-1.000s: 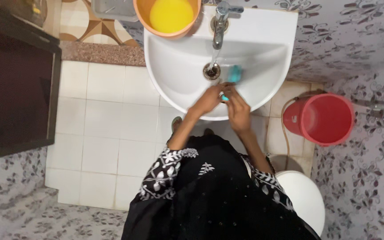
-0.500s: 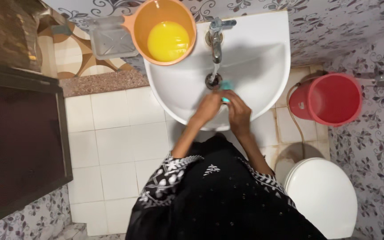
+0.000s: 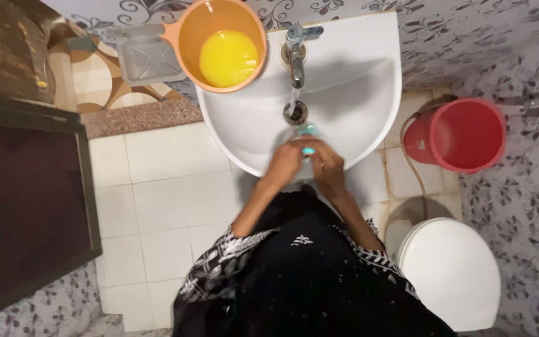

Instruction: The person scrubs the inside of a white bathroom sink using a blue scrub brush. They repeatedly scrub the basin and the drain area, occasionally rinsing the brush under the running tap water.

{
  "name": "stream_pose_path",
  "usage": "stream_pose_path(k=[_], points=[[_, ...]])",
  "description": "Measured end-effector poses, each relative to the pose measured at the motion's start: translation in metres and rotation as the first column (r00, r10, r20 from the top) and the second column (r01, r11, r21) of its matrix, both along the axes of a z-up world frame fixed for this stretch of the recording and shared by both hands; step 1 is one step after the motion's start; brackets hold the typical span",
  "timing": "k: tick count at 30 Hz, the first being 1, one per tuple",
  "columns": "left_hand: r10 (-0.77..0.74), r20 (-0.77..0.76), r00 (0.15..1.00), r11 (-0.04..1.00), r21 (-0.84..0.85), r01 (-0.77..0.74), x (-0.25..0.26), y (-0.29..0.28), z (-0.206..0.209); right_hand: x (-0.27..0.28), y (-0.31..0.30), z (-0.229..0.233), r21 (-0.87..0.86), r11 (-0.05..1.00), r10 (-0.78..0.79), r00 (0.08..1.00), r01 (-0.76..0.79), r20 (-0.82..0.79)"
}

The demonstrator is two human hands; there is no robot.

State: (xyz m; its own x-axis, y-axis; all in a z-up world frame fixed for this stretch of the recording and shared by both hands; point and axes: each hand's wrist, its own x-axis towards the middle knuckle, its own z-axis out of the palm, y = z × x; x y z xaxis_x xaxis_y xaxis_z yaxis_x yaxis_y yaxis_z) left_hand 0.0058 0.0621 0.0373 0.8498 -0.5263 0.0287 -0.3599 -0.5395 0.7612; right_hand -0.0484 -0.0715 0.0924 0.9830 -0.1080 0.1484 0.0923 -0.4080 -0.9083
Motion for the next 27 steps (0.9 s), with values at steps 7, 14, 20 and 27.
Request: stream_pose_path(k=[7, 14, 20, 27], points=[[0.184, -0.032, 0.982, 0.983, 0.002, -0.184, -0.051, 0.018, 0.028, -0.038, 0.008, 0.006, -0.056, 0.994, 0.099, 0.979, -0.090, 0.177], [0.151, 0.224, 0.963, 0.978, 0.109, -0.179, -0.081, -0.020, 0.021, -0.054, -0.045, -0.015, -0.137, 0.982, 0.168, 0.922, -0.127, 0.349], [0.218, 0.249, 0.944, 0.964, 0.092, -0.247, -0.051, -0.022, 0.018, -0.019, -0.031, -0.045, -0.083, 0.957, 0.290, 0.917, -0.278, 0.272], [0.102, 0.145, 0.984, 0.975, 0.179, -0.128, -0.091, -0.037, 0.041, -0.053, -0.048, -0.029, -0.085, 0.990, 0.142, 0.867, -0.115, 0.478]])
